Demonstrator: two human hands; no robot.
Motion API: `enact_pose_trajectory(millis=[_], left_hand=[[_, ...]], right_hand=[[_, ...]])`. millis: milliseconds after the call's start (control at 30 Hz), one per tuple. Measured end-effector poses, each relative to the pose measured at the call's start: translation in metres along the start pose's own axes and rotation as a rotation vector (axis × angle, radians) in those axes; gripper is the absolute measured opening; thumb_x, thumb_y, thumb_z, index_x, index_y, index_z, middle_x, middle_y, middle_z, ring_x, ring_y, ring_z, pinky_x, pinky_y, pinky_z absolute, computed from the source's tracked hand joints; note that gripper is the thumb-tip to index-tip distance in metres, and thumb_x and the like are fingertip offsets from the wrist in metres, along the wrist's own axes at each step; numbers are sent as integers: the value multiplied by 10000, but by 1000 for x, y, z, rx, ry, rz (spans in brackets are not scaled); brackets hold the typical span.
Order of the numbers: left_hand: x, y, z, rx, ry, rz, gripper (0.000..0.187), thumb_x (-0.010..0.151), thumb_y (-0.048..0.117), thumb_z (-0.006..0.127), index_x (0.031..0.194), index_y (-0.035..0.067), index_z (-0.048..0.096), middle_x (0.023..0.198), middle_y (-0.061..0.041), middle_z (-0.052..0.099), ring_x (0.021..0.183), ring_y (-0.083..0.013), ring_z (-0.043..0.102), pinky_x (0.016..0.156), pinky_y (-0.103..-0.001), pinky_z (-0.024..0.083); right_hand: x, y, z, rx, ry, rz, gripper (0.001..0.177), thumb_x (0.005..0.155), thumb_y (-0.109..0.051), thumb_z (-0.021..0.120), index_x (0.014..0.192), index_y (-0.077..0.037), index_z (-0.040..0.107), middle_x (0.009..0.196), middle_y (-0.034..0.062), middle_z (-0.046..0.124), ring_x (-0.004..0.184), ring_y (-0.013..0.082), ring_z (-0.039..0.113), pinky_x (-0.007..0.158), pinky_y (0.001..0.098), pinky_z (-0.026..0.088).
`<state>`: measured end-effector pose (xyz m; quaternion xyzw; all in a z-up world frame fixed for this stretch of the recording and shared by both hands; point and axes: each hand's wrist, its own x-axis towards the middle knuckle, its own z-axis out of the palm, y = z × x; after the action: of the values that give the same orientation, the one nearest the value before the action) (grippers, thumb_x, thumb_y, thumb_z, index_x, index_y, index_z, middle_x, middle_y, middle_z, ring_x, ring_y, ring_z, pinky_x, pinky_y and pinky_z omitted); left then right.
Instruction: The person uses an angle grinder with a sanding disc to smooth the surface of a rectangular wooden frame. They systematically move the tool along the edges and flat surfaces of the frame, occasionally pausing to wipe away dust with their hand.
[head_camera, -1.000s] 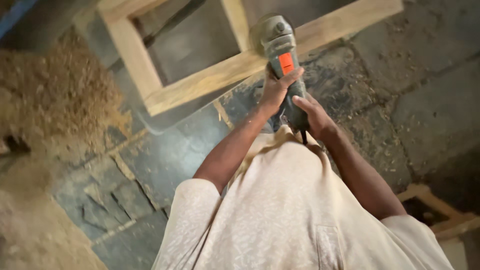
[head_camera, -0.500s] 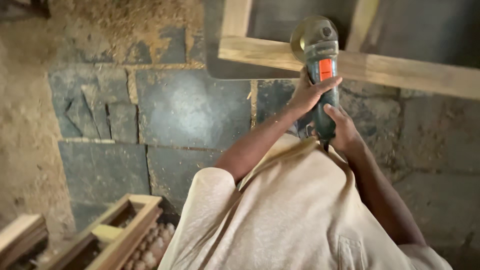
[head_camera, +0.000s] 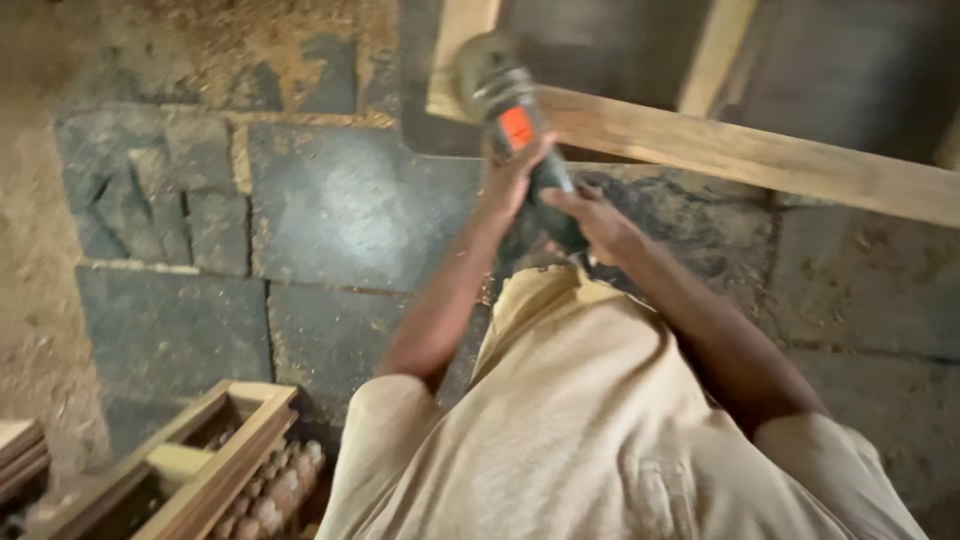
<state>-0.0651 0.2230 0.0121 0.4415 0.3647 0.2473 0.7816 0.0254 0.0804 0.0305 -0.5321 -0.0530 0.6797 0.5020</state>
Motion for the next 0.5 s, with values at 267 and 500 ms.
enact_pose_trajectory(millis=[267, 500], left_hand=[[-35, -14, 20, -31, 10, -61, 572, 880, 169, 830, 1316, 14, 492, 1117, -73, 628, 982, -160, 640, 847, -320, 570], [-67, -56, 115, -42, -128, -187, 804, 820, 186, 838, 1400, 36, 302, 1148, -123, 596, 964, -207, 664, 795, -356, 601]], right_hand=[[-40, 5, -18, 64, 24, -5, 668, 898, -345, 699, 1439, -28, 468, 965, 115, 625, 633, 172, 619, 484, 308, 518], [-118, 41, -86, 142, 267, -6, 657, 934, -308, 662, 1503, -54, 454, 1082, 94, 654, 775, 137, 638, 594, 284, 564]])
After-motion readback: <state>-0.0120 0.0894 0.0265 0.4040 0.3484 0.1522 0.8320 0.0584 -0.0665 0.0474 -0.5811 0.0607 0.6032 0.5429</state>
